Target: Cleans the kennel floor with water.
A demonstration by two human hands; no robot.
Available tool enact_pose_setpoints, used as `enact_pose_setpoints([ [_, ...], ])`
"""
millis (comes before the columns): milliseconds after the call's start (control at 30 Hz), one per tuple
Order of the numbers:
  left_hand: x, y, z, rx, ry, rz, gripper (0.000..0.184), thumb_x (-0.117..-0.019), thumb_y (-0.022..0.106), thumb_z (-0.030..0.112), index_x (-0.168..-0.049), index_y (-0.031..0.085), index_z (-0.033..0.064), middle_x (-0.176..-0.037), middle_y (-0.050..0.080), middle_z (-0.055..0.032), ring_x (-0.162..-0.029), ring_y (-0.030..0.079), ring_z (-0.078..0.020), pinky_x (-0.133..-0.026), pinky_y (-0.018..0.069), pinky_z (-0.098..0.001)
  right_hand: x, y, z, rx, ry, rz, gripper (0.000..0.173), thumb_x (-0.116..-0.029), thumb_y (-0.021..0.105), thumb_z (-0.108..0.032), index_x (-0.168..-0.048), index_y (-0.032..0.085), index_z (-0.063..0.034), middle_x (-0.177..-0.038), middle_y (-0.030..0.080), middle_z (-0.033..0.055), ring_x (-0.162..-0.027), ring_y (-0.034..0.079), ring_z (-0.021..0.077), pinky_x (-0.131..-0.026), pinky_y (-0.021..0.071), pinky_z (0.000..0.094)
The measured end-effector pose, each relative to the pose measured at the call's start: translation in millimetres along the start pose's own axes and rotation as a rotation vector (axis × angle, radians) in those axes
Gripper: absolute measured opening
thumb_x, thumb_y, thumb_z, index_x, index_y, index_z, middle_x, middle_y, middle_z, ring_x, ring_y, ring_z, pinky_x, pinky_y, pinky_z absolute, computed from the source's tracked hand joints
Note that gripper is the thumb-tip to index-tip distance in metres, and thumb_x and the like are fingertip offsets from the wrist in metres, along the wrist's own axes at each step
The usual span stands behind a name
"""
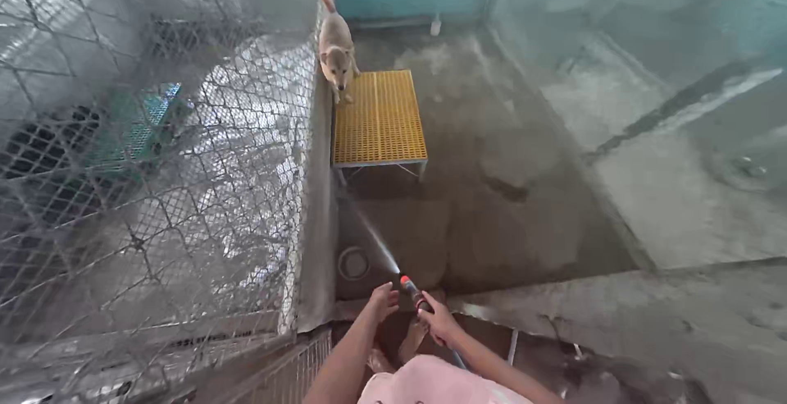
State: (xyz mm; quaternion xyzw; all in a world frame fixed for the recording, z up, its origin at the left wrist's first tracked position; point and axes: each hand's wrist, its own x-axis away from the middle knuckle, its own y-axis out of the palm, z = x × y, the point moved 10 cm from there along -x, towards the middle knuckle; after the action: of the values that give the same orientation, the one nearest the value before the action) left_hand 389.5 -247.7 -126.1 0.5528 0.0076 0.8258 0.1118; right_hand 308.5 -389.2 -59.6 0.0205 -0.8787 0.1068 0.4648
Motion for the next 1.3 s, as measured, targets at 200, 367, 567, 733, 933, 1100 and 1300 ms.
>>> enact_pose_setpoints([
  [200,-57.8,44.7,-5.2,0.095,-0.086,-0.05,0.041,-0.1098,0.046,0.03,-0.136,0.052,-0.0001,-0.12,0.063,-0.0191,-0.099,0.063,-0.0261,-0.088,0.0517,-0.0431,-11.0,-8.4,22.2,-0.087,0.065,0.0,0.065,-0.1093,0.052,-0.021,-0.165,0.019,-0.0136,-0.103,0.064,0.0184,-0.057,0.049,0.0173,-0.054,0.0457,0.0352],
  [367,-114.8,40.2,-14.7,0.155,-0.116,-0.012,0.039,-0.1024,0.063,0.026,-0.129,0.058,-0.0017,-0.114,0.066,-0.0164,-0.094,0.063,-0.021,-0.085,0.0528,-0.0375,-48.0,1.0,33.1,-0.063,0.074,0.101,0.069,-0.1073,0.056,-0.018,-0.165,0.019,-0.0108,-0.112,0.063,0.0241,-0.064,0.055,0.0238,-0.061,0.0497,0.0417],
  [567,-206.8,20.4,13.2,-0.22,-0.034,0.032,0.043,-0.0911,0.079,0.025,-0.12,0.064,-0.0035,-0.109,0.069,-0.0185,-0.094,0.067,-0.0254,-0.085,0.0557,-0.0411,-130.4,7.3,39.9,-0.011,-0.007,0.191,0.07,-0.1031,0.062,-0.012,-0.162,0.026,-0.004,-0.152,0.049,0.0265,-0.131,0.058,0.0375,-0.111,0.0461,0.0501],
  [733,-250.0,-15.3,127.9,-0.995,0.447,0.101,0.063,-0.1018,0.059,0.046,-0.15,0.048,0.0068,-0.151,0.048,-0.0257,-0.14,0.047,-0.0409,-0.116,0.0373,-0.0603,-243.1,-5.8,57.7,0.069,-0.076,0.32,0.066,-0.1037,0.061,-0.013,-0.161,0.03,-0.0026,-0.151,0.051,0.0264,-0.134,0.057,0.0382,-0.114,0.0441,0.0507],
  [933,-237.0,-190.3,303.9,-1.48,1.013,0.878,0.063,-0.0988,0.066,0.028,-0.151,0.046,-0.0001,-0.16,0.027,-0.0363,-0.152,0.011,-0.0568,-0.113,-0.0017,-0.083,-367.8,-36.5,81.5,-0.181,-0.075,0.427,0.066,-0.1061,0.057,-0.014,-0.163,0.026,-0.0097,-0.111,0.061,0.0217,-0.061,0.053,0.0193,-0.055,0.0483,0.0367],
  [1100,-244.0,-254.8,319.3,-1.661,0.864,1.045,0.067,-0.0995,0.064,0.037,-0.151,0.045,-0.003,-0.16,0.018,-0.0421,-0.153,0.001,-0.0561,-0.117,-0.0049,-0.0762,-435.0,-54.0,60.6,-0.139,-0.145,0.47,0.059,-0.1083,0.052,-0.014,-0.162,0.028,-0.0059,-0.123,0.061,0.024,-0.071,0.057,0.0217,-0.064,0.0511,0.0379],
  [1300,-253.2,-251.6,312.2,-1.6,0.997,1.09,0.062,-0.1047,0.053,0.038,-0.143,0.049,-0.011,-0.158,0.026,-0.0415,-0.153,0.011,-0.0555,-0.12,-0.0006,-0.0728,-506.3,-55.3,30.8,0.098,-0.27,0.412,0.038,-0.1094,0.05,-0.018,-0.145,0.053,-0.0062,-0.11,0.064,0.0251,-0.077,0.06,0.031,-0.071,0.0515,0.0474],
])
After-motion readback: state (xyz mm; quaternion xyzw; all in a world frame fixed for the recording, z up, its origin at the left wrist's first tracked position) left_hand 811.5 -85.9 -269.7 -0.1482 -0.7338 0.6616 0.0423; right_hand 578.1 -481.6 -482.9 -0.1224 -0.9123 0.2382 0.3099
